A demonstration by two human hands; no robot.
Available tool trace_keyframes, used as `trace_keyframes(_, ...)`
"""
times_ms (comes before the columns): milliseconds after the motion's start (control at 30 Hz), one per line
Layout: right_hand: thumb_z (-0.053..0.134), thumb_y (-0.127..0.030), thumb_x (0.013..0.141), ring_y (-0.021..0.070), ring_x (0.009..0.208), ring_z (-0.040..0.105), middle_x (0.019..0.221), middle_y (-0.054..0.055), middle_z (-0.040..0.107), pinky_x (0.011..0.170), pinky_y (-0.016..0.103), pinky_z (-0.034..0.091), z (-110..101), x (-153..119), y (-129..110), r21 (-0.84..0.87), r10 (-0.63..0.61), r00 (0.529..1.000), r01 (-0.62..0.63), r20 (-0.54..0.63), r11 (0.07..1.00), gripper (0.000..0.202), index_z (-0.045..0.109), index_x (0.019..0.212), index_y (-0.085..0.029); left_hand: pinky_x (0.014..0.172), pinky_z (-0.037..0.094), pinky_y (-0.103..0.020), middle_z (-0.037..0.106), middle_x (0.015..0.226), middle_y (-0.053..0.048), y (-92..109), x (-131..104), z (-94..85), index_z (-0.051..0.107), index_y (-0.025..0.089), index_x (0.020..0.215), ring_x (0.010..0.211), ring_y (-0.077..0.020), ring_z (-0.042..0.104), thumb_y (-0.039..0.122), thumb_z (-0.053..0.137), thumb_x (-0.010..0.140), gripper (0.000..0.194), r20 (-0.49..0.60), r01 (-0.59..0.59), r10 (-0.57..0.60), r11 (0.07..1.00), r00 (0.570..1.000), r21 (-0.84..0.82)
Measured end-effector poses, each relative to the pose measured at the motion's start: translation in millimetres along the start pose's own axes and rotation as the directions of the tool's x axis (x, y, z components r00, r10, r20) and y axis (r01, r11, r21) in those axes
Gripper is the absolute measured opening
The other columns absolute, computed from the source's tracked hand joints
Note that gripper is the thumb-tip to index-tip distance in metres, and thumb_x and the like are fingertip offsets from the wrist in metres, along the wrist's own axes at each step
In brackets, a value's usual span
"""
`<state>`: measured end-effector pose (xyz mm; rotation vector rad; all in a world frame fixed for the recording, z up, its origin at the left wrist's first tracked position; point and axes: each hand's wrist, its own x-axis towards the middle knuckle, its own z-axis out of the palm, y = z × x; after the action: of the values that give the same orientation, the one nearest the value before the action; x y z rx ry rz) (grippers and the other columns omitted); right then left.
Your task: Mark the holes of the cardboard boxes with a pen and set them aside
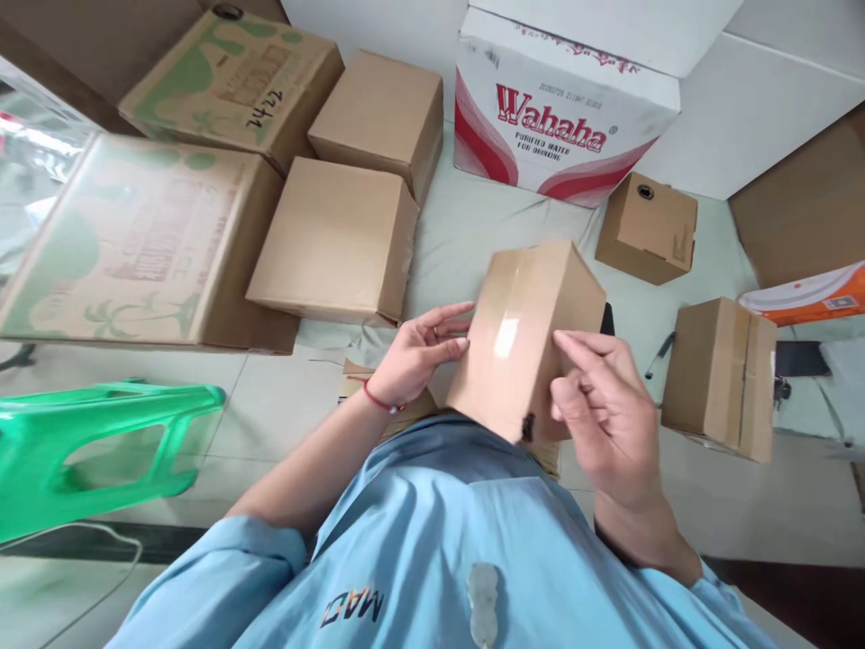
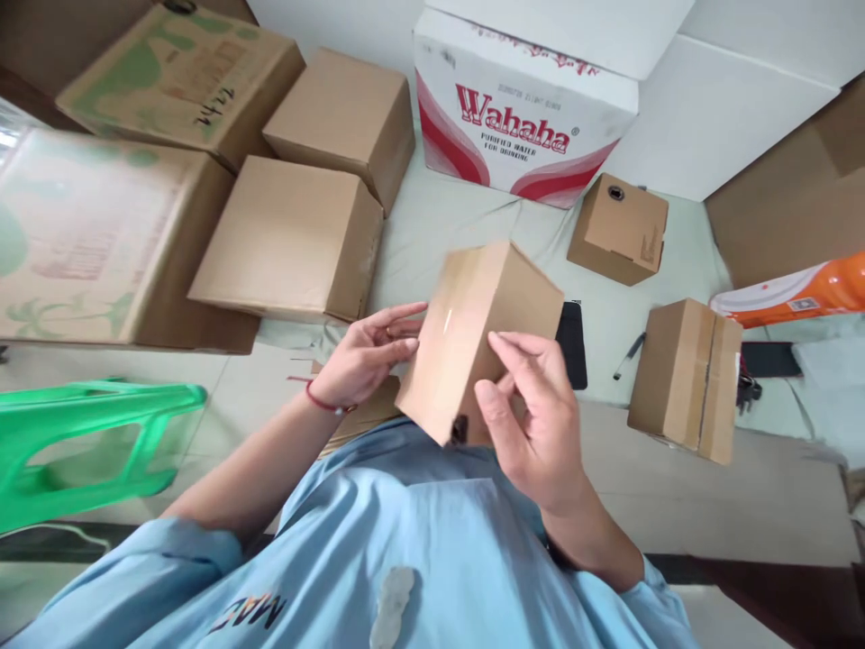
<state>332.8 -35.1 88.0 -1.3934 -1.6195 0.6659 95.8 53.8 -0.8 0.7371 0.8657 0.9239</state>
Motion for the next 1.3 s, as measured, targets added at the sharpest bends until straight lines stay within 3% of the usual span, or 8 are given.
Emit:
trace_keyframes(167, 0.07, -0.04, 0.109, 0.0226, 0.118, 0.079, 0.157, 0.014, 0.064, 0.098, 0.043, 0.074, 10, 2, 4, 0.26, 0.037, 0.959, -0.113, 0.28, 0.959, 0.055, 0.059, 0.162, -0.034, 0.105, 0.06, -0.036, 0.081, 0.128, -0.012, -4, 29, -11.1, 0.077, 0.017, 0.113, 0.121, -0.0257, 0.077, 0.035, 0.102, 0.068, 0.055, -0.214, 0.017, -0.023, 0.999, 0.977, -0.03)
trace_keyframes(367, 0.072, -0.049, 0.106, 0.0275, 0.124, 0.075, 0.14, 0.015, 0.075, 0.105, 0.053, 0.068, -29, 21, 75, -0.102, 0.061, 0.943, -0.099, -0.326, 0.99, 0.053, 0.065, 0.153, -0.026, 0.113, 0.054, -0.038, 0.07, 0.15, -0.012, -12, -26, -14.9, 0.074, 0.023, 0.13, 0.15, -0.0301, 0.058, 0.062, 0.078, 0.097, 0.051, -0.335, -0.141, 0.206, 0.967, 0.919, 0.21)
trace_keyframes(467, 0.064, -0.071, 0.103, 0.0333, 0.138, 0.071, 0.151, 0.021, 0.07, 0.112, 0.06, 0.062, -46, 42, 121, -0.218, 0.096, 0.944, -0.171, -0.317, 0.961, 0.074, 0.059, 0.159, -0.023, 0.101, 0.057, -0.035, 0.072, 0.133, -0.008, -28, -58, -21.1, 0.072, 0.025, 0.119, 0.129, -0.0253, 0.066, 0.062, 0.072, 0.102, 0.04, -0.447, -0.135, 0.268, 0.942, 0.853, 0.307)
trace_keyframes(633, 0.042, -0.087, 0.104, 0.0325, 0.137, 0.071, 0.143, 0.016, 0.077, 0.12, 0.055, 0.054, -37, 63, 137, -0.226, 0.235, 0.971, -0.236, -0.032, 0.945, 0.079, 0.073, 0.138, -0.023, 0.081, 0.054, -0.032, 0.067, 0.084, -0.003, -29, -79, -22.1, 0.065, 0.021, 0.083, 0.083, -0.0196, 0.063, 0.071, 0.065, 0.103, 0.054, -0.156, -0.035, 0.112, 0.902, 0.981, 0.43)
trace_keyframes(767, 0.038, -0.086, 0.106, 0.0276, 0.096, 0.078, 0.096, 0.01, 0.082, 0.091, 0.041, 0.062, -34, 48, 121, -0.274, 0.295, 0.954, -0.272, 0.048, 0.923, 0.076, 0.078, 0.088, -0.023, 0.096, 0.063, -0.041, 0.072, 0.121, -0.011, -23, -74, -5.6, 0.064, 0.023, 0.117, 0.117, -0.0297, 0.071, 0.074, 0.077, 0.093, 0.058, -0.143, -0.056, 0.137, 0.883, 0.98, 0.466)
trace_keyframes(867, 0.041, -0.079, 0.108, 0.0278, 0.089, 0.081, 0.091, 0.01, 0.083, 0.085, 0.04, 0.061, -56, 27, 124, -0.304, 0.411, 0.902, -0.433, -0.135, 0.849, 0.071, 0.082, 0.102, -0.022, 0.111, 0.062, -0.051, 0.06, 0.151, -0.017, -22, -65, 5.6, 0.057, 0.024, 0.139, 0.146, -0.0371, 0.06, 0.067, 0.086, 0.087, 0.074, -0.21, -0.062, 0.208, 0.836, 0.955, 0.546)
trace_keyframes(1100, 0.058, -0.044, 0.101, 0.0465, 0.113, 0.075, 0.124, 0.032, 0.076, 0.095, 0.059, 0.055, -125, 10, 181, -0.788, 0.464, 0.78, -0.567, -0.42, 0.241, 0.055, 0.073, 0.137, -0.006, 0.127, 0.053, -0.052, 0.059, 0.165, -0.018, -3, -38, 10.7, 0.054, 0.022, 0.16, 0.155, -0.0372, 0.058, 0.054, 0.081, 0.097, 0.076, -0.062, -0.108, 0.159, 0.862, 0.985, 0.495)
trace_keyframes(1300, 0.073, -0.036, 0.089, 0.0399, 0.099, 0.074, 0.088, 0.019, 0.075, 0.089, 0.056, 0.048, -129, 25, 227, -0.569, 0.417, 0.791, -0.612, -0.448, 0.549, 0.028, 0.079, 0.109, -0.018, 0.126, 0.054, -0.055, 0.06, 0.166, -0.015, 2, -33, 11.4, 0.065, 0.026, 0.153, 0.154, -0.0354, 0.058, 0.047, 0.075, 0.102, 0.056, 0.006, -0.266, 0.393, 0.609, 0.919, 0.747)
